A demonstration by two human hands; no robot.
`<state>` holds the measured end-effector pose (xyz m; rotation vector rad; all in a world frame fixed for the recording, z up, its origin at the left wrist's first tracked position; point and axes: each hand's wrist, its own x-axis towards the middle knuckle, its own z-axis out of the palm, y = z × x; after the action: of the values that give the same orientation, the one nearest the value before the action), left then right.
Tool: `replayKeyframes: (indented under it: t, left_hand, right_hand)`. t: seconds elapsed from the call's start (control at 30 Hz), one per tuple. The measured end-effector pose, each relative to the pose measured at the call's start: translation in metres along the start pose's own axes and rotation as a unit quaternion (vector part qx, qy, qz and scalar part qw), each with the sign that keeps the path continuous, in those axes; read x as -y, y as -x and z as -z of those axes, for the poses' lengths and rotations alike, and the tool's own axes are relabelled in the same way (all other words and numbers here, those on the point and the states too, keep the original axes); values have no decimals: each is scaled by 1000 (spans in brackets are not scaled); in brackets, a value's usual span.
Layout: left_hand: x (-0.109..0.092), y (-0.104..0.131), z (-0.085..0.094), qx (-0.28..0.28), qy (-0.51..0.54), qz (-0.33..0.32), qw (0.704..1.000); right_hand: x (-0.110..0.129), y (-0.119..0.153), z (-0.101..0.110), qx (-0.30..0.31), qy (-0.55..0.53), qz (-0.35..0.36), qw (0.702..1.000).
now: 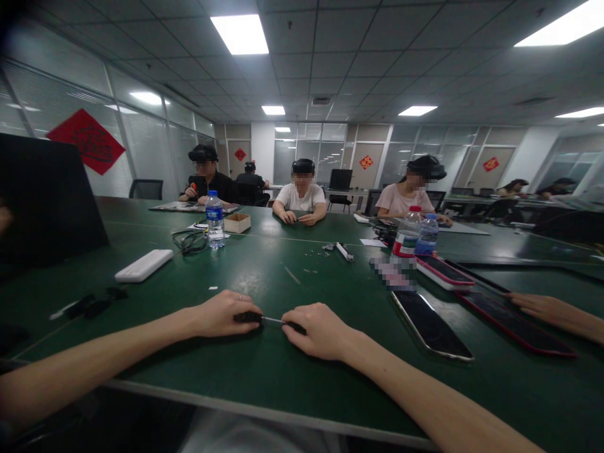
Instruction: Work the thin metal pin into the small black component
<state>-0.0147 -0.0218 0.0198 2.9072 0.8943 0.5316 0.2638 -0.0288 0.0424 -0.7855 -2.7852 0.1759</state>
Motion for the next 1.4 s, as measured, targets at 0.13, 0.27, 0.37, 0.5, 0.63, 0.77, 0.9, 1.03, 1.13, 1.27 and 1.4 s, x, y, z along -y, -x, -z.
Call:
replayKeyframes:
  t: [0.13, 0.27, 0.37, 0.5, 0.63, 0.77, 0.9, 1.03, 1.13, 1.27, 1.4]
  left_hand:
    - [1, 0, -1, 5, -6, 2, 1000]
    - [3, 0, -3, 4, -16, 5, 1000]
    - [3, 0, -4, 3, -15, 5, 1000]
    - [2, 0, -2, 3, -10, 3, 1000]
    - [2, 0, -2, 4, -15, 1, 1000]
    - [2, 0, -3, 1, -14, -4, 1000]
    - [3, 0, -3, 0, -14, -5, 1000]
    - [2, 0, -2, 1, -15, -6, 1000]
    - [2, 1, -3, 1, -14, -3, 1000]
    - [3, 1, -4, -2, -9, -2, 1000]
    - [4, 1, -5, -3, -10, -4, 1000]
  right_hand:
    - [0, 0, -1, 0, 7, 2, 1000]
    - [0, -1, -1, 0, 13, 0, 1000]
    - [0, -1, -1, 2, 6, -2, 1000]
    - [1, 0, -1, -3, 3, -2, 1000]
    - [1, 0, 0, -3, 0, -2, 1000]
    - [0, 0, 0, -1, -1, -1, 1000]
    - [0, 0, -1, -2, 2, -2, 1000]
    - [0, 0, -1, -1, 2, -3, 1000]
    - [-1, 0, -1, -1, 5, -2, 1000]
    - [-1, 0, -1, -5, 5, -1, 1000]
    - [-1, 0, -1, -4, 1, -2, 1000]
